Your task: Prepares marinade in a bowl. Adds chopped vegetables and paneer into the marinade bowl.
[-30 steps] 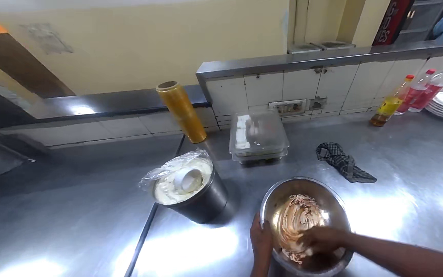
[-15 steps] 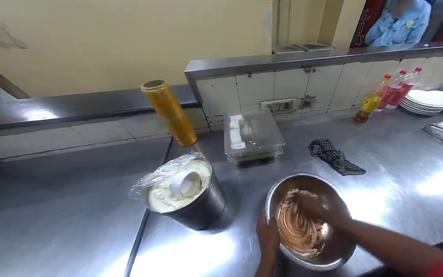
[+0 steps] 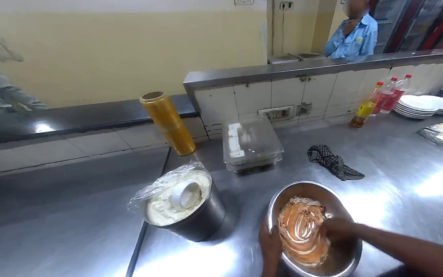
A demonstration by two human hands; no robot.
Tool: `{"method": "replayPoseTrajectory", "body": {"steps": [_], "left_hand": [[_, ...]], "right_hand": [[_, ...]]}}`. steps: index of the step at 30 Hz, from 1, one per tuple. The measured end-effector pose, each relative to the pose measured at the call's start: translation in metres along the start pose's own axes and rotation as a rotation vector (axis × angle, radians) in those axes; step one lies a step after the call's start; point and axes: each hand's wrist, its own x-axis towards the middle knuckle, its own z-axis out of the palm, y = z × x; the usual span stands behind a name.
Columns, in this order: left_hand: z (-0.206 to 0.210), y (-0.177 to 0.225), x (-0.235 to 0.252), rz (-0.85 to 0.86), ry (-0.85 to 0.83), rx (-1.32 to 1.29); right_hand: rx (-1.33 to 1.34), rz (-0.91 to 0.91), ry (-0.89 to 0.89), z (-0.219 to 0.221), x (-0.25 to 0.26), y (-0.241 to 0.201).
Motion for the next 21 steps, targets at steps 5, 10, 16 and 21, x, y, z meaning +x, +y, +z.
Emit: {"method": "replayPoseTrajectory", "body": {"steps": [5,10,16,21], "left_hand": [[0.008,0.005,-0.002,-0.009,0.067,-0.002],[0.014,0.003,-0.006,0.009,0.079,-0.039],[0.021,0.006,-0.002,-0.012,0.134,0.019],[0.031,0.009,-0.002,0.006,0.133,-0.002]], "right_hand": [[0.193,-0.164,0.209,0.029,0.046,-0.035],[-0.066,0.031,-0.021,-0.024,0.005,0.015],[0.159,-0.302,0.020,0.031,0.028,-0.015],[0.007,-0.053,0.115,-0.042,0.031,0.030]]}}
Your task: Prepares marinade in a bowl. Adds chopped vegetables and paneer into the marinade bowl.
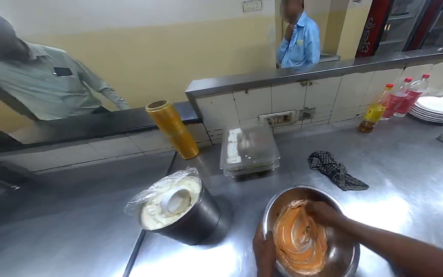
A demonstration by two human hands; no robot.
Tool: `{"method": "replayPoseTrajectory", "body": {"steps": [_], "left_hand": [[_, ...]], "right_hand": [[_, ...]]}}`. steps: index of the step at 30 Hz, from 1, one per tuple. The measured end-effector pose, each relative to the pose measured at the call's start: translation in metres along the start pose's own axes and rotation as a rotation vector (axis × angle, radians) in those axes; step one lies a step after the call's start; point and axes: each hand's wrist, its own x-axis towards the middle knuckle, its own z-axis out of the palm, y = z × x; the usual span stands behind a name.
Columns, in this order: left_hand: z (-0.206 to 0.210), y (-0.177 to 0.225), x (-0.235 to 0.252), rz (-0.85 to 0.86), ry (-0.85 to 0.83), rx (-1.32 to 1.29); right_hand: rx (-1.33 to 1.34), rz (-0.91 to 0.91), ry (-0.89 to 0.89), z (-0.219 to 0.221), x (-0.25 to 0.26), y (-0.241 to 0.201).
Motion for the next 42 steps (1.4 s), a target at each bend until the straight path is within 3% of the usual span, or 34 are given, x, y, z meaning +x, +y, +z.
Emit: {"method": "replayPoseTrajectory", "body": {"steps": [2,3,5,6,8,10,12,14,16,18,20,22,24,26,27,30,32,34,36,37,39,40,42], "left_hand": [[0.005,0.001,0.003,-0.018,0.020,0.026],[0.007,0.001,0.005,-0.029,0.024,0.034],[0.003,-0.001,0.005,-0.018,0.013,0.019],[0.003,-0.001,0.003,-0.003,0.003,-0.001],[0.008,0.000,-0.001,0.008,0.008,-0.026],[0.012,0.001,0.000,-0.006,0.032,0.001],[0.014,0.001,0.005,-0.014,0.024,0.022],[0.008,-0.003,0.006,-0.004,-0.008,-0.029],[0.008,-0.003,0.004,-0.007,-0.011,-0.094],[0.012,-0.002,0.003,-0.004,0.033,-0.109],[0.016,-0.002,0.007,0.013,0.080,-0.089],[0.013,-0.005,0.008,0.006,0.092,-0.079],[0.011,-0.002,0.006,-0.014,0.075,-0.084],[0.010,-0.001,0.007,-0.008,0.035,-0.071],[0.011,0.000,0.010,-0.001,0.010,-0.067],[0.015,0.003,0.020,-0.017,-0.021,-0.098],[0.015,0.005,0.024,-0.041,-0.003,-0.108],[0.014,0.003,0.027,-0.006,0.013,-0.065],[0.011,0.003,0.025,0.034,-0.012,-0.016],[0.010,0.005,0.024,0.045,-0.028,0.007],[0.011,0.005,0.023,0.060,-0.026,0.030],[0.012,0.003,0.022,0.062,-0.019,0.043],[0.014,0.004,0.022,0.052,-0.003,0.083]], "right_hand": [[0.160,-0.096,0.068,0.033,0.011,-0.031],[0.184,-0.190,0.015,0.050,0.003,-0.040],[0.077,-0.293,-0.197,0.050,-0.019,-0.017],[0.015,-0.264,-0.239,0.034,-0.023,0.004],[-0.040,-0.118,-0.152,0.001,-0.009,0.023],[0.077,-0.129,0.005,0.022,0.011,0.005],[0.125,-0.249,-0.064,0.055,-0.001,-0.018],[0.039,-0.314,-0.216,0.043,-0.015,0.004],[-0.028,-0.170,-0.185,0.005,-0.006,0.027],[0.026,-0.079,-0.081,0.010,0.010,0.008],[0.128,-0.183,-0.105,0.045,0.003,-0.018],[0.121,-0.243,-0.179,0.046,-0.017,-0.006],[0.014,-0.025,-0.108,0.000,-0.019,0.010],[-0.052,0.234,-0.018,-0.037,0.010,-0.008],[-0.069,0.260,0.019,-0.039,0.028,-0.025],[-0.106,0.071,0.012,0.004,0.060,-0.083],[-0.084,-0.072,-0.077,0.040,0.035,-0.097],[-0.125,-0.304,-0.182,0.054,-0.006,-0.061],[-0.192,-0.456,-0.213,0.038,-0.023,0.006],[-0.220,-0.413,-0.186,0.018,-0.019,0.027],[-0.192,-0.205,-0.044,-0.003,0.006,0.028],[-0.100,-0.147,0.028,0.008,0.017,0.013],[0.056,-0.199,0.042,0.050,0.009,-0.020]]}}
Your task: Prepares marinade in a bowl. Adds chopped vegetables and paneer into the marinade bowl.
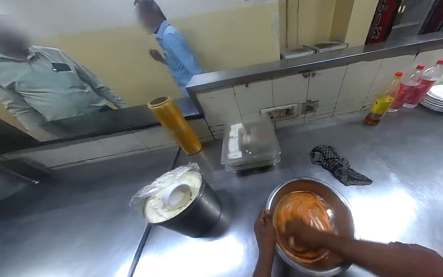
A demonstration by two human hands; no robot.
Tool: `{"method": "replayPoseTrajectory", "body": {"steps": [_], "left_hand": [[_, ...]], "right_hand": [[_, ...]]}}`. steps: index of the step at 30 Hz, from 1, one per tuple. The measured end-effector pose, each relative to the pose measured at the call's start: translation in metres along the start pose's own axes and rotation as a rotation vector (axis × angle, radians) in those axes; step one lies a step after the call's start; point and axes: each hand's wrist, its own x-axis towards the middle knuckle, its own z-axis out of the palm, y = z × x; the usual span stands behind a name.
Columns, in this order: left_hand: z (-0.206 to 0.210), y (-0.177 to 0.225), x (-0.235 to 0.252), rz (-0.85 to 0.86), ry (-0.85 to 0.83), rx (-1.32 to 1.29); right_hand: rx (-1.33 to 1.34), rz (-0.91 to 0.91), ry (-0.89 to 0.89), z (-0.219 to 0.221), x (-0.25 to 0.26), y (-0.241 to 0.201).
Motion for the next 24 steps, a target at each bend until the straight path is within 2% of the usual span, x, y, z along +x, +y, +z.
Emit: {"method": "replayPoseTrajectory", "body": {"steps": [2,4,6,8,10,11,13,14,16,18,20,22,24], "left_hand": [[-0.004,-0.002,0.003,0.003,-0.011,0.016],[-0.004,-0.001,0.000,0.007,-0.033,-0.019],[-0.003,0.001,-0.001,-0.001,-0.020,-0.020],[0.000,0.002,0.000,-0.014,0.001,0.012],[-0.003,-0.003,0.002,-0.001,-0.004,0.029],[-0.006,-0.006,0.002,0.012,-0.013,0.019],[-0.005,-0.005,0.000,0.017,-0.012,-0.004],[-0.004,-0.002,-0.001,0.013,-0.003,-0.003],[0.000,-0.001,-0.002,0.006,0.007,0.015],[-0.002,-0.004,0.000,0.016,0.001,0.022],[-0.003,-0.005,-0.001,0.026,-0.014,-0.009],[-0.001,-0.001,-0.002,0.013,-0.012,-0.012],[0.001,0.000,0.001,0.009,-0.002,0.008]], "right_hand": [[-0.018,-0.051,-0.232,-0.004,-0.030,-0.001],[-0.078,0.051,-0.330,-0.044,-0.039,0.026],[-0.048,0.149,-0.194,-0.053,-0.014,0.030],[0.049,0.075,-0.099,-0.016,-0.006,0.005],[0.048,-0.023,-0.211,-0.004,-0.025,-0.001],[0.024,-0.037,-0.262,-0.017,-0.031,0.013],[-0.010,0.044,-0.262,-0.053,-0.019,0.033],[0.013,0.074,-0.205,-0.051,-0.008,0.030],[0.102,0.049,-0.127,-0.015,-0.006,0.001],[0.059,-0.028,-0.219,-0.006,-0.027,0.000],[-0.008,0.023,-0.299,-0.041,-0.031,0.025],[0.002,0.113,-0.212,-0.048,-0.014,0.027],[0.058,0.072,-0.135,-0.012,-0.013,0.005]]}}
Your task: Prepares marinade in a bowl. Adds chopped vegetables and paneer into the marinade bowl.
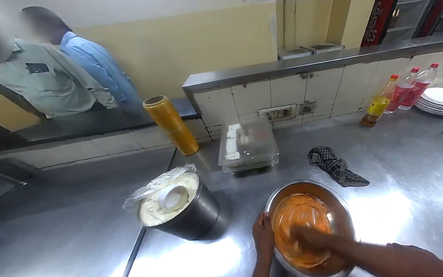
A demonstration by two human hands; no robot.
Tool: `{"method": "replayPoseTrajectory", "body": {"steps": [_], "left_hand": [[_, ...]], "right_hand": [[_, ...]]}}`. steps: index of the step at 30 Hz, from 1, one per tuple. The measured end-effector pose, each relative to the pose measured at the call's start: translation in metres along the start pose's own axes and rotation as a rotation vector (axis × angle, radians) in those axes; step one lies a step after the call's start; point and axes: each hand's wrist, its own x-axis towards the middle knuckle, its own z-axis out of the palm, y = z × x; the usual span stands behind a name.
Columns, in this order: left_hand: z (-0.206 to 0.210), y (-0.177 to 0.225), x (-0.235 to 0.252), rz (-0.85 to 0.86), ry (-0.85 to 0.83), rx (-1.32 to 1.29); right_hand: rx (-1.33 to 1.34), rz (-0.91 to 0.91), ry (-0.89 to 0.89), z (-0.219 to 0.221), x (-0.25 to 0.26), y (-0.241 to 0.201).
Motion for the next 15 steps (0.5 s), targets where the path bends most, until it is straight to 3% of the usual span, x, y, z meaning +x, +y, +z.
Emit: {"method": "replayPoseTrajectory", "body": {"steps": [2,5,8,10,15], "left_hand": [[-0.003,-0.003,0.001,0.008,-0.015,-0.009],[-0.006,0.001,0.005,0.027,-0.067,-0.020],[-0.005,0.007,0.033,0.018,-0.083,0.049],[-0.015,0.001,0.040,-0.020,-0.077,0.044],[-0.026,0.002,-0.054,-0.170,-0.178,-0.096]], "right_hand": [[-0.009,-0.066,-0.077,0.004,-0.015,0.000],[-0.018,0.027,-0.069,-0.034,-0.006,0.017],[0.035,-0.034,-0.020,0.003,0.005,-0.012],[0.024,-0.040,-0.010,-0.004,-0.001,-0.010],[-0.084,0.481,0.092,-0.086,0.010,-0.030]]}}
